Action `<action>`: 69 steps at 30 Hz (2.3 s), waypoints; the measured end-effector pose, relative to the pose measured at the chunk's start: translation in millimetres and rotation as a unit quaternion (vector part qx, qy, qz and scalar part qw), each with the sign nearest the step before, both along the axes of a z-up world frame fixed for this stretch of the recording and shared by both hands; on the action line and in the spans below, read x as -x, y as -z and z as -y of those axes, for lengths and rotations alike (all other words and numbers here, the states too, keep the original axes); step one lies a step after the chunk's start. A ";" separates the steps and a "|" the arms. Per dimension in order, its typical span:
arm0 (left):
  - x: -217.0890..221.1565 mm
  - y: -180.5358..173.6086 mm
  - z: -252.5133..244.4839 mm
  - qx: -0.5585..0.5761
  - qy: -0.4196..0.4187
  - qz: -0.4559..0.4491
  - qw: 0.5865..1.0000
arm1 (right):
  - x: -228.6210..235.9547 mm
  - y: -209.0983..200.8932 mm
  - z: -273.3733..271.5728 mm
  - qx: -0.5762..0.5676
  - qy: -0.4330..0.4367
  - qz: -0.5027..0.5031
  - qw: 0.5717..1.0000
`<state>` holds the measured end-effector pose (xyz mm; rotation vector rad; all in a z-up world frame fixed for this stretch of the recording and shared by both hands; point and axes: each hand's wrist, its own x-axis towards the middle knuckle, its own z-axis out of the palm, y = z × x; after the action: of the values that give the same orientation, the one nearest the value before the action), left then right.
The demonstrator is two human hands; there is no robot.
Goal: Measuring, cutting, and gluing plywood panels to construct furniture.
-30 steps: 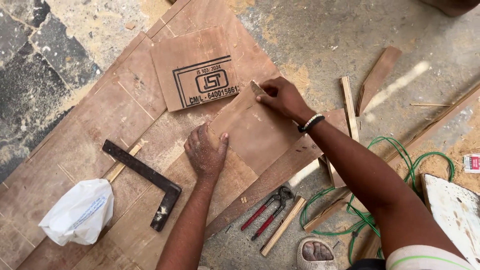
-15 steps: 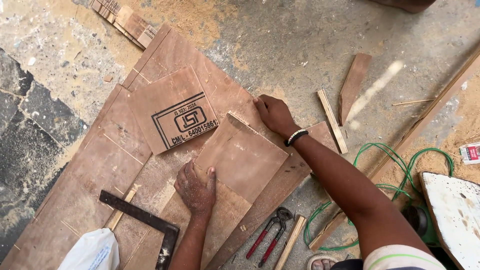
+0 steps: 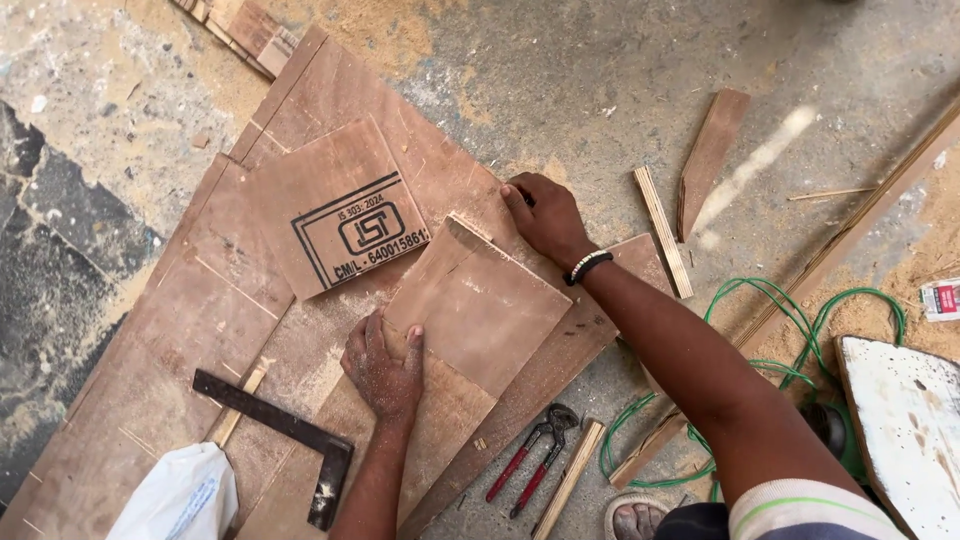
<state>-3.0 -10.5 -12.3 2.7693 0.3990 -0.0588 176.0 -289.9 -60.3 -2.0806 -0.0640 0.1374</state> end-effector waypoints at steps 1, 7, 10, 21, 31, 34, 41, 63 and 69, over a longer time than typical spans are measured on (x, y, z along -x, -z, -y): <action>-0.2 0.1 0.9 0.000 -0.006 0.002 1.000 | 1.6 -3.2 0.9 0.000 -0.006 0.002 1.000; -0.2 -0.3 -0.1 -0.016 0.006 0.009 1.000 | 9.4 -3.0 1.7 0.039 0.011 0.093 0.995; 1.9 -4.5 2.3 -0.015 0.010 0.000 1.000 | 19.6 -19.5 5.0 0.045 0.010 0.074 0.996; 1.8 1.8 -1.9 -0.009 0.016 0.008 1.000 | 45.4 -35.4 -8.3 0.017 -0.138 -0.096 0.986; 2.8 3.4 -1.4 -0.011 0.022 0.018 1.000 | 52.6 -25.2 -9.2 -0.001 -0.152 -0.068 0.986; 0.2 -1.8 1.4 -0.007 0.014 0.002 1.000 | 52.7 -32.1 -9.2 -0.004 -0.154 -0.080 0.985; -1.1 -5.9 3.8 -0.004 0.018 0.012 1.000 | 49.2 -36.6 -4.9 -0.018 -0.152 -0.124 0.980; -7.1 -20.7 23.2 0.012 -0.011 -0.006 1.000 | 149.7 -37.0 79.0 -0.036 0.035 -0.041 0.998; -5.8 -14.0 19.6 -0.007 0.035 0.012 0.999 | 138.0 -8.2 77.0 0.051 0.140 0.114 0.982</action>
<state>2.8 -30.1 1.7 2.7952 0.2979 -0.0411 38.0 -366.9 -52.1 -2.1750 0.0974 -0.2752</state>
